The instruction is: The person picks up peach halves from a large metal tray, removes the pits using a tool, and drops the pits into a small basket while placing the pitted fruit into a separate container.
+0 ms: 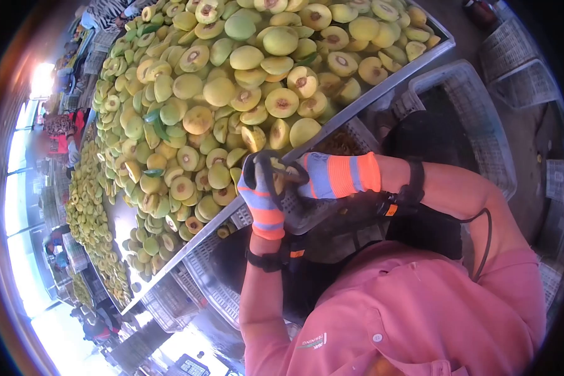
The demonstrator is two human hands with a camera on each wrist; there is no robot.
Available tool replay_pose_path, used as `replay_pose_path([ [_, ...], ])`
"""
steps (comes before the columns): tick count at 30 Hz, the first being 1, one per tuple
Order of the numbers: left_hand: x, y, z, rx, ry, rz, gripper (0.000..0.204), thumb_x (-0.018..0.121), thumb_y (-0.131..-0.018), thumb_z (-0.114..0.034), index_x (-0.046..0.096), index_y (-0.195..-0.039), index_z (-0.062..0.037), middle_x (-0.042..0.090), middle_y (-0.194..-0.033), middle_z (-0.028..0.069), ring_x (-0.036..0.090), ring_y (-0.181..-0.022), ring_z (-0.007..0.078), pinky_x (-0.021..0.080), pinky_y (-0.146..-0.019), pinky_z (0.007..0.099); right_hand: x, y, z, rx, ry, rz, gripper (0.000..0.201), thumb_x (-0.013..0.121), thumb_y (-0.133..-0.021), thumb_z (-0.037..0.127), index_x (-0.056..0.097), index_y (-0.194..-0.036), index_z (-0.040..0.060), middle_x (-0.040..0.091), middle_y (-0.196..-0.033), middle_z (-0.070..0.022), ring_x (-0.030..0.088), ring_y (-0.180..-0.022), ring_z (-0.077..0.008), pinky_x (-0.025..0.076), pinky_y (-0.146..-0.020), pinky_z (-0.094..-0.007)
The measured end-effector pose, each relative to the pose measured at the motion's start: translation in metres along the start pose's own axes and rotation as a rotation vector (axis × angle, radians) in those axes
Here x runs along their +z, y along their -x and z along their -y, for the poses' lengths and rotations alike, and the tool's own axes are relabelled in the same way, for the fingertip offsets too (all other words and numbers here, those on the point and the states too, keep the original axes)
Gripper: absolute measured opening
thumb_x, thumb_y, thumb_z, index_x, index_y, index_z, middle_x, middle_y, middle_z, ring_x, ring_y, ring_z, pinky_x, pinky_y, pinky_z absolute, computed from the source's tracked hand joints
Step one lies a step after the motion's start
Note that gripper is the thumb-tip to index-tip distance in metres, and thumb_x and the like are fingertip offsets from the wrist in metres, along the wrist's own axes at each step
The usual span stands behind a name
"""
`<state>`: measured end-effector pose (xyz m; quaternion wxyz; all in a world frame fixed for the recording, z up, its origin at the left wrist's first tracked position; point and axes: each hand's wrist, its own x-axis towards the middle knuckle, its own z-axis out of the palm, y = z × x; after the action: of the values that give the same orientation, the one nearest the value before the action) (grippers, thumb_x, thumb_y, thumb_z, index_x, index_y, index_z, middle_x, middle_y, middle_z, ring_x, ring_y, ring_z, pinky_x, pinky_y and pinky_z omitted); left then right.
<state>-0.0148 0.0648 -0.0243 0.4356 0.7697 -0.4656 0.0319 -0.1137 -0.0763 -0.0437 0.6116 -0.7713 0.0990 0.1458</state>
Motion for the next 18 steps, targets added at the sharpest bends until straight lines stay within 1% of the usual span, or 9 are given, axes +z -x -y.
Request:
replay_pose_path([
  [2, 0.002, -0.001, 0.003, 0.064, -0.056, 0.018, 0.029, 0.064, -0.081, -0.004, 0.059, -0.108, 0.0046, 0.065, -0.092, 0.0148, 0.064, -0.080, 0.0286, 0.051, -0.070, 0.0359, -0.005, 0.003, 0.004, 0.079, -0.043, 0.007, 0.029, 0.063, -0.082, 0.022, 0.067, -0.094, -0.0045, 0.066, -0.069, -0.0177, 0.065, -0.059, -0.0276, 0.051, -0.054, -0.0407],
  [5, 0.007, -0.002, -0.023, -0.509, 0.452, -0.077, 0.020, 0.059, -0.088, -0.002, 0.059, -0.108, 0.0035, 0.065, -0.091, 0.0088, 0.061, -0.077, 0.0200, 0.050, -0.070, 0.0332, -0.016, 0.016, 0.030, 0.192, -0.101, 0.019, 0.031, 0.065, -0.082, 0.023, 0.067, -0.095, -0.0044, 0.067, -0.073, -0.0169, 0.065, -0.062, -0.0259, 0.051, -0.057, -0.0402],
  [6, 0.009, -0.001, -0.027, -0.494, 0.498, -0.095, 0.016, 0.053, -0.094, -0.002, 0.060, -0.108, 0.0024, 0.064, -0.091, 0.0046, 0.058, -0.077, 0.0130, 0.049, -0.071, 0.0288, -0.014, 0.019, 0.031, 0.196, -0.111, -0.005, 0.031, 0.065, -0.082, 0.024, 0.067, -0.096, -0.0041, 0.067, -0.073, -0.0166, 0.065, -0.062, -0.0254, 0.051, -0.058, -0.0399],
  [13, 0.012, 0.000, -0.028, -0.346, 0.269, -0.090, 0.023, 0.065, -0.083, -0.004, 0.062, -0.106, -0.0002, 0.064, -0.090, 0.0158, 0.065, -0.082, 0.0311, 0.052, -0.074, 0.0359, -0.002, -0.002, -0.008, -0.060, -0.070, -0.038, 0.025, 0.066, -0.079, 0.020, 0.070, -0.096, 0.0020, 0.070, -0.080, -0.0150, 0.065, -0.066, -0.0237, 0.051, -0.061, -0.0382],
  [14, 0.009, -0.002, -0.029, -0.200, 0.083, -0.100, 0.026, 0.067, -0.079, -0.002, 0.062, -0.104, 0.0005, 0.062, -0.090, 0.0171, 0.064, -0.082, 0.0354, 0.052, -0.074, 0.0383, -0.001, -0.013, -0.027, -0.310, 0.015, -0.036, 0.025, 0.066, -0.079, 0.020, 0.070, -0.097, 0.0027, 0.070, -0.079, -0.0147, 0.065, -0.066, -0.0236, 0.051, -0.061, -0.0380],
  [15, 0.005, -0.004, -0.031, -0.162, 0.053, -0.073, 0.026, 0.066, -0.081, -0.001, 0.062, -0.106, 0.0009, 0.063, -0.091, 0.0148, 0.063, -0.082, 0.0300, 0.052, -0.074, 0.0357, 0.002, -0.030, -0.055, -0.557, 0.103, -0.031, 0.026, 0.067, -0.078, 0.020, 0.070, -0.098, 0.0034, 0.070, -0.078, -0.0143, 0.065, -0.067, -0.0234, 0.052, -0.062, -0.0377],
  [16, 0.000, -0.006, -0.034, -0.127, 0.021, -0.048, 0.025, 0.065, -0.082, 0.001, 0.061, -0.107, 0.0014, 0.063, -0.092, 0.0125, 0.062, -0.081, 0.0245, 0.051, -0.075, 0.0331, 0.000, -0.031, -0.058, -0.581, 0.110, 0.008, 0.027, 0.066, -0.078, 0.020, 0.069, -0.100, 0.0041, 0.070, -0.077, -0.0138, 0.065, -0.065, -0.0230, 0.052, -0.060, -0.0372],
  [17, -0.005, -0.007, -0.035, -0.091, -0.013, -0.022, 0.025, 0.064, -0.083, 0.002, 0.061, -0.108, 0.0019, 0.063, -0.092, 0.0102, 0.062, -0.080, 0.0191, 0.051, -0.076, 0.0306, -0.002, -0.033, -0.061, -0.603, 0.117, 0.048, 0.028, 0.066, -0.078, 0.021, 0.068, -0.102, 0.0048, 0.069, -0.076, -0.0132, 0.065, -0.064, -0.0227, 0.051, -0.058, -0.0366],
  [18, -0.006, -0.008, -0.034, -0.067, -0.014, -0.031, 0.026, 0.065, -0.082, 0.003, 0.061, -0.108, 0.0019, 0.063, -0.092, 0.0102, 0.062, -0.083, 0.0200, 0.050, -0.078, 0.0306, -0.015, -0.021, -0.039, -0.402, 0.045, 0.116, 0.029, 0.066, -0.079, 0.020, 0.067, -0.104, 0.0055, 0.068, -0.075, -0.0125, 0.064, -0.060, -0.0221, 0.050, -0.054, -0.0357],
])
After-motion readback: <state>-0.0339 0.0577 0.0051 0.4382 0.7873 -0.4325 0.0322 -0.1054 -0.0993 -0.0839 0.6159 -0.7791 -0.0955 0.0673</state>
